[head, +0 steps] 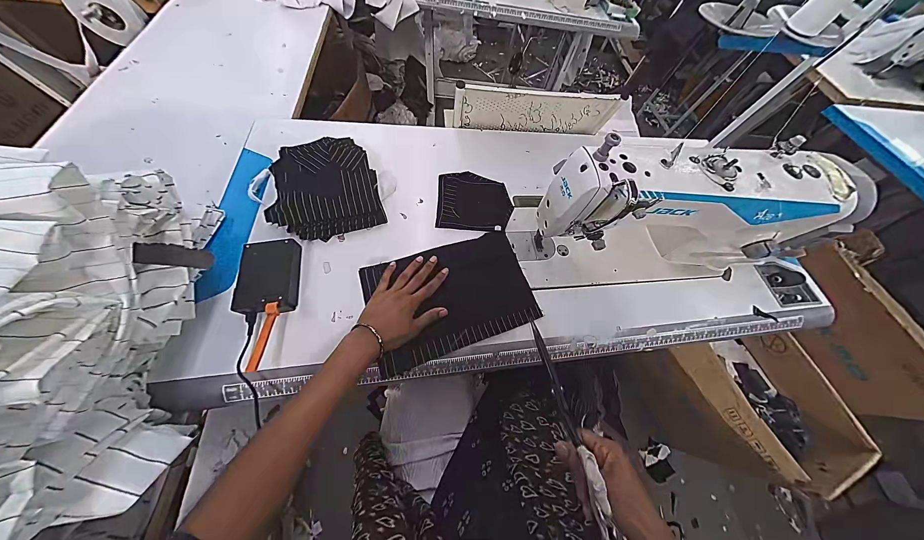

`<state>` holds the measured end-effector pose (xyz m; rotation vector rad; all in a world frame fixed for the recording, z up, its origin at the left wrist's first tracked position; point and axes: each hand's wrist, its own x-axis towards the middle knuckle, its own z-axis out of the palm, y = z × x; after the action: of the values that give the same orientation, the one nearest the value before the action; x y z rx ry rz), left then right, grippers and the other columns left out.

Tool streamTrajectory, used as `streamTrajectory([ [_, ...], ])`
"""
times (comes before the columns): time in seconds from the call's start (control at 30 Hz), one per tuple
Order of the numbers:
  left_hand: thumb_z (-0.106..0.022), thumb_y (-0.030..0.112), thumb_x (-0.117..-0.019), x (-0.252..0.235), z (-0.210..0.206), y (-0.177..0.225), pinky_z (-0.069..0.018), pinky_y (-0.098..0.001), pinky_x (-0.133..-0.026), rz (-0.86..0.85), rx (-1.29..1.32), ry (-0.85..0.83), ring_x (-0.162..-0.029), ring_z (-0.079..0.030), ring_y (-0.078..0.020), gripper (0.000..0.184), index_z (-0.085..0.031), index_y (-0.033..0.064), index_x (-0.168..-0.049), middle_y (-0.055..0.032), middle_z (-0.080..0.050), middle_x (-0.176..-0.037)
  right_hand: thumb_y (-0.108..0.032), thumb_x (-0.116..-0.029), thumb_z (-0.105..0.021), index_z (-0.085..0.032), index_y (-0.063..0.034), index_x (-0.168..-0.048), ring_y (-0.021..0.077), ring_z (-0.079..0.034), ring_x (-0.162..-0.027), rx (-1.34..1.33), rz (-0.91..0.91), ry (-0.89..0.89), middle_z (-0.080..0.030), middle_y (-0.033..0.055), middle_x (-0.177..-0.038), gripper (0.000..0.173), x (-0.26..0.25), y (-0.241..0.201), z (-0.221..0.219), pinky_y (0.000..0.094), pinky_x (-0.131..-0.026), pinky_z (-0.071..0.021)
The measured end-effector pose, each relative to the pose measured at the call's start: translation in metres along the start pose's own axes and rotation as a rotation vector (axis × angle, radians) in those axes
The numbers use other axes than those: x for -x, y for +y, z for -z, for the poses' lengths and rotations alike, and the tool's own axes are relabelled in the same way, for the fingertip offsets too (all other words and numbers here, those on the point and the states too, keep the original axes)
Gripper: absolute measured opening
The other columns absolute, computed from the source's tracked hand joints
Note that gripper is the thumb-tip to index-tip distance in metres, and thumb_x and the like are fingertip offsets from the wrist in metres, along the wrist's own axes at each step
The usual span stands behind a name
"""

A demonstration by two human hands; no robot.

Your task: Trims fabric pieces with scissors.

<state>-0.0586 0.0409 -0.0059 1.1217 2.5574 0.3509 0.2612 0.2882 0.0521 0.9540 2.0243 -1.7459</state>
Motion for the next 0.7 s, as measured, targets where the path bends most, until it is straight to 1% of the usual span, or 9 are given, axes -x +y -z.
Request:
streamTrajectory([
  [0.07, -0.024, 0.073, -0.1002, 0.002, -0.002, 0.0, 0.0026, -0.06, -0.125, 0.007, -0.024, -0.004, -0.16, -0.002, -0.0205, 0.077, -0.021, 0.032, -0.165, 0.0024, -0.009, -0.173, -0.03, -0.1001, -0.063, -0.059, -0.0126, -0.084, 0.0033, -0.055, -0.046, -0.004, -0.064, -0.082, -0.057, -0.0075, -0.056, 0.024, 0.008, 0.01, -0.003, 0.0211, -0.047, -0.0489],
  [0.13, -0.024, 0.075, -0.0993, 0.003, -0.003, 0.001, 0.0024, -0.0602, -0.125, 0.011, -0.037, -0.005, -0.16, -0.002, -0.0206, 0.078, -0.021, 0.0323, -0.165, 0.002, -0.008, -0.173, -0.034, -0.0997, -0.063, -0.058, -0.0133, -0.083, 0.0036, -0.054, -0.046, 0.005, -0.097, -0.119, -0.056, -0.0075, -0.056, 0.027, 0.009, 0.01, -0.006, 0.0212, -0.046, -0.048],
  [0.23, -0.024, 0.077, -0.098, 0.002, -0.003, 0.002, 0.0021, -0.0608, -0.124, 0.005, -0.034, -0.002, -0.16, -0.001, -0.0213, 0.08, -0.022, 0.0321, -0.165, 0.0011, -0.008, -0.174, -0.043, -0.0967, -0.066, -0.057, -0.0152, -0.084, 0.0033, -0.054, -0.046, 0.043, -0.12, -0.214, -0.054, -0.0086, -0.056, 0.032, -0.004, 0.0, -0.014, 0.0209, -0.047, -0.0476],
  [0.3, -0.025, 0.077, -0.0975, 0.002, -0.002, 0.003, 0.003, -0.0612, -0.124, 0.002, -0.033, -0.016, -0.16, 0.001, -0.0213, 0.081, -0.021, 0.0328, -0.165, 0.0014, -0.006, -0.174, -0.046, -0.0955, -0.066, -0.057, -0.0158, -0.086, 0.0025, -0.053, -0.047, 0.023, -0.124, -0.296, -0.053, -0.0094, -0.057, 0.033, -0.015, -0.008, -0.025, 0.0199, -0.048, -0.0469],
  [0.37, -0.027, 0.078, -0.0966, 0.003, 0.0, 0.004, 0.0043, -0.0611, -0.124, 0.0, -0.023, -0.03, -0.16, 0.002, -0.0214, 0.082, -0.02, 0.0336, -0.165, 0.0015, -0.005, -0.174, -0.047, -0.0965, -0.063, -0.056, -0.0157, -0.09, 0.0013, -0.053, -0.05, 0.001, -0.116, -0.351, -0.053, -0.0101, -0.06, 0.032, -0.027, -0.015, -0.037, 0.0185, -0.051, -0.0465],
  [0.43, -0.028, 0.08, -0.0948, 0.003, 0.0, 0.004, 0.0052, -0.0614, -0.124, -0.004, -0.02, -0.04, -0.16, 0.003, -0.0212, 0.084, -0.019, 0.0344, -0.165, 0.0012, -0.004, -0.174, -0.052, -0.0954, -0.063, -0.056, -0.0158, -0.094, 0.0016, -0.053, -0.053, 0.039, -0.114, -0.376, -0.051, -0.01, -0.062, 0.037, -0.037, -0.022, -0.045, 0.019, -0.053, -0.0468],
  [0.57, -0.029, 0.085, -0.0911, 0.004, 0.001, 0.006, 0.0059, -0.0621, -0.123, -0.005, -0.011, -0.045, -0.16, 0.003, -0.0214, 0.09, -0.019, 0.0347, -0.165, 0.0014, -0.003, -0.174, -0.062, -0.0922, -0.063, -0.055, -0.0149, -0.099, 0.004, -0.051, -0.057, 0.21, -0.121, -0.37, -0.05, -0.0081, -0.067, 0.048, -0.049, -0.03, -0.053, 0.0235, -0.057, -0.0463],
  [0.63, -0.031, 0.085, -0.0903, 0.004, 0.003, 0.006, 0.0065, -0.0617, -0.123, -0.005, -0.004, -0.053, -0.16, 0.004, -0.0215, 0.091, -0.018, 0.0342, -0.165, 0.0011, -0.003, -0.174, -0.064, -0.0924, -0.06, -0.056, -0.015, -0.099, 0.004, -0.051, -0.056, 0.226, -0.11, -0.343, -0.049, -0.0083, -0.067, 0.05, -0.049, -0.03, -0.056, 0.0238, -0.057, -0.0464],
  [0.7, -0.032, 0.085, -0.0896, 0.004, 0.003, 0.006, 0.0076, -0.0612, -0.123, -0.006, -0.003, -0.062, -0.16, 0.004, -0.0215, 0.092, -0.017, 0.0342, -0.165, 0.0007, -0.002, -0.174, -0.064, -0.0934, -0.058, -0.056, -0.016, -0.096, 0.0023, -0.05, -0.054, 0.185, -0.081, -0.327, -0.048, -0.0102, -0.064, 0.049, -0.046, -0.028, -0.059, 0.0214, -0.055, -0.0452],
])
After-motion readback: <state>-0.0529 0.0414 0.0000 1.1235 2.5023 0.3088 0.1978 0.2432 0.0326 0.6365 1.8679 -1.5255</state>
